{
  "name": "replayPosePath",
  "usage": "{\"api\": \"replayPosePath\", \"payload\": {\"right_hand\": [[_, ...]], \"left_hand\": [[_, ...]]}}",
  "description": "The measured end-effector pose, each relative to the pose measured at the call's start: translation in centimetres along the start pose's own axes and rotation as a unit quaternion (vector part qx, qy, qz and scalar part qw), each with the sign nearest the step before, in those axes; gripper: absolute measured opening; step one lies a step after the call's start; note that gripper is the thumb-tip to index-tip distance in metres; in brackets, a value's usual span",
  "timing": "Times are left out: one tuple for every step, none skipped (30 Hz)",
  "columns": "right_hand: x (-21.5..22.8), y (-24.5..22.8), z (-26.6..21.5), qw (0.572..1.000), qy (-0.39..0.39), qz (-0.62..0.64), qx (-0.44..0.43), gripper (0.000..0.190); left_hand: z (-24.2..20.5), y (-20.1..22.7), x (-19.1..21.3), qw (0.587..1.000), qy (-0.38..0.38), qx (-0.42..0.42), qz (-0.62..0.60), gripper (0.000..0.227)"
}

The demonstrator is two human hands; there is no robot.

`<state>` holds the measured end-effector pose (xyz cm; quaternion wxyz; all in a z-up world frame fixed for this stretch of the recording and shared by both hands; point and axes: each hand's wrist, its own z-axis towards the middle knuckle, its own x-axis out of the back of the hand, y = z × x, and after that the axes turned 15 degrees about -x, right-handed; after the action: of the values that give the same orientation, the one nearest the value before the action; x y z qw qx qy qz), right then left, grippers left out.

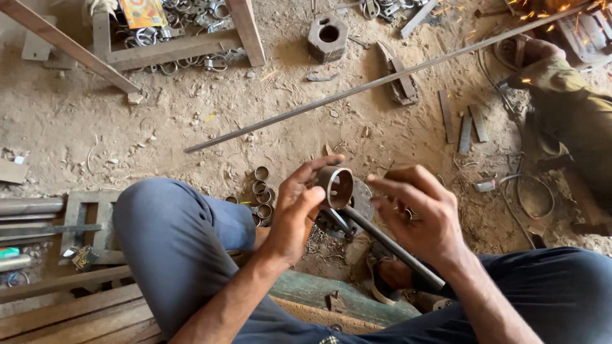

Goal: The person sits cross-legged on the floor and uses a hammer to shape small metal rings on a gear-like anvil. They repeatedly pick up rings, position them on the anvil, and strike them to adjust their form, occasionally inspecting the rings by hand.

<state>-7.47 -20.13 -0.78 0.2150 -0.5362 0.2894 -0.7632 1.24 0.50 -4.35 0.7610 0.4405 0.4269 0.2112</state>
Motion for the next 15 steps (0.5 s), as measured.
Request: {"api": "replayPosePath", "payload": {"right_hand": [[-0.1, -0.1, -0.1, 1.000, -0.020, 0.000, 0.014, 0.032], [-0.1, -0.2, -0.2, 0.999, -0.040, -0.001, 0.029, 0.033], [-0.2, -0.3, -0.3, 0.998, -0.045, -0.008, 0.035, 0.032], [-0.3, -0.5, -0.3, 0.998, -0.051, -0.016, 0.040, 0.032], [-0.4, -0.7, -0.4, 0.997, -0.056, -0.023, 0.046, 0.031], [-0.4, -0.8, -0.4, 0.997, -0.064, -0.018, 0.045, 0.027], [-0.4, -0.8, -0.4, 0.996, -0.073, -0.013, 0.044, 0.023], [-0.4, -0.9, -0.4, 0.996, -0.081, -0.008, 0.043, 0.020], [-0.4, -0.9, -0.4, 0.996, -0.082, -0.005, 0.044, 0.019], [-0.3, -0.9, -0.4, 0.996, -0.083, -0.003, 0.044, 0.018], [-0.3, -0.9, -0.4, 0.996, -0.083, 0.000, 0.044, 0.017], [-0.3, -0.9, -0.3, 0.995, -0.093, 0.011, 0.035, 0.017], [-0.3, -0.9, -0.3, 0.994, -0.102, 0.022, 0.025, 0.017], [-0.3, -0.8, -0.3, 0.993, -0.111, 0.032, 0.016, 0.017], [-0.2, -0.8, -0.3, 0.993, -0.114, 0.037, 0.015, 0.017]], "left_hand": [[-0.1, 0.0, 0.0, 0.999, -0.012, -0.017, 0.037, 0.052], [-0.1, 0.0, -0.1, 0.996, -0.025, -0.035, 0.073, 0.051], [-0.2, 0.0, -0.2, 0.998, -0.027, -0.019, 0.060, 0.052], [-0.2, 0.2, -0.3, 0.998, -0.029, -0.003, 0.047, 0.053], [-0.3, 0.3, -0.3, 0.999, -0.032, 0.013, 0.034, 0.054], [-0.3, 0.4, -0.4, 0.998, -0.041, 0.011, 0.038, 0.054], [-0.3, 0.5, -0.4, 0.998, -0.050, 0.010, 0.042, 0.053], [-0.3, 0.6, -0.5, 0.997, -0.058, 0.009, 0.046, 0.053], [-0.3, 0.7, -0.6, 0.997, -0.062, 0.002, 0.043, 0.052], [-0.3, 0.8, -0.7, 0.997, -0.066, -0.005, 0.041, 0.051], [-0.3, 0.8, -0.8, 0.997, -0.070, -0.012, 0.039, 0.050], [-0.3, 0.8, -0.9, 0.997, -0.063, -0.003, 0.033, 0.050], [-0.3, 0.8, -1.0, 0.998, -0.057, 0.006, 0.028, 0.049], [-0.2, 0.8, -1.1, 0.998, -0.051, 0.015, 0.022, 0.048], [-0.2, 0.7, -1.2, 0.998, -0.050, 0.018, 0.032, 0.049]]}}
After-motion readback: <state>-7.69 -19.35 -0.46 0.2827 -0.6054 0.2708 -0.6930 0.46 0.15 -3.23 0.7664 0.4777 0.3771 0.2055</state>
